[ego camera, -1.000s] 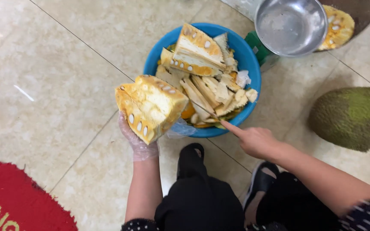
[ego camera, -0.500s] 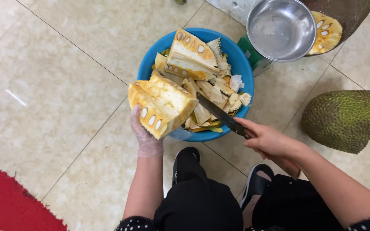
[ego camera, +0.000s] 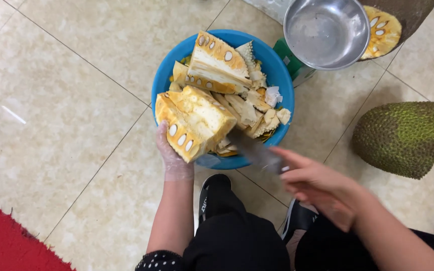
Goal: Cutting and peeling a jackfruit using a large knife
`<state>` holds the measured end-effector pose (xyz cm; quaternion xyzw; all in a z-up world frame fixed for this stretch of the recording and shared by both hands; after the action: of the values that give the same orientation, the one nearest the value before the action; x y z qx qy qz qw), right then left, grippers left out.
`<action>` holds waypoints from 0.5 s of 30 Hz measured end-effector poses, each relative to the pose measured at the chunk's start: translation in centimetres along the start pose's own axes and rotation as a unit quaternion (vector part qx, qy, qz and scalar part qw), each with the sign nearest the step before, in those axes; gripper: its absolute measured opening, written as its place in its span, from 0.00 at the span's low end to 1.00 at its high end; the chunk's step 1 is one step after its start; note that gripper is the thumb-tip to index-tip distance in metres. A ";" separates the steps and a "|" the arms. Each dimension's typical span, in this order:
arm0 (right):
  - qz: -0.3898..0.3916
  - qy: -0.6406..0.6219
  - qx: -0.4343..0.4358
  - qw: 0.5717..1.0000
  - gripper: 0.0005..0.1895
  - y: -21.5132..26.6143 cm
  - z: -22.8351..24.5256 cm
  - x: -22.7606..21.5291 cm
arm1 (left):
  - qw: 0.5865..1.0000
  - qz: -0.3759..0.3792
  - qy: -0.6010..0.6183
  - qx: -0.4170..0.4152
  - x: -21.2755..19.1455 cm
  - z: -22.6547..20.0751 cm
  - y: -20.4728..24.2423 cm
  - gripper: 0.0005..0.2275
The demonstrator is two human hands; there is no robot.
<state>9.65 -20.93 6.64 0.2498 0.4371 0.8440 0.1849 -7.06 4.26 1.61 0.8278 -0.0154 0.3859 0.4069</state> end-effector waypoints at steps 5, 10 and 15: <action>-0.063 0.026 -0.113 0.991 0.49 3.7 2.3 -5.2 | 0.994 0.109 0.007 0.021 0.2 1.5 -2.4 0.33; -0.106 0.176 -0.174 0.963 0.51 4.4 3.1 -4.6 | 0.997 0.012 -0.075 -0.014 -0.8 4.3 -3.3 0.30; -0.159 0.513 -0.043 0.842 0.45 2.4 1.1 -3.3 | 0.997 -0.014 -0.082 0.004 -2.6 5.8 -4.0 0.32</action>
<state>12.71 -23.26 8.39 -0.3000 0.4666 0.8285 0.0766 -3.92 2.17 -4.90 0.8583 -0.0357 0.3110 0.4067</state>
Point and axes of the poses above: each hand's wrist, its own y-axis away from the middle knuckle, its own x-axis out of the palm, z = x × y, the point moved 7 cm from there along -y, towards the middle knuckle, and after that the axes turned 4 degrees about -y, right-handed, at the moved point
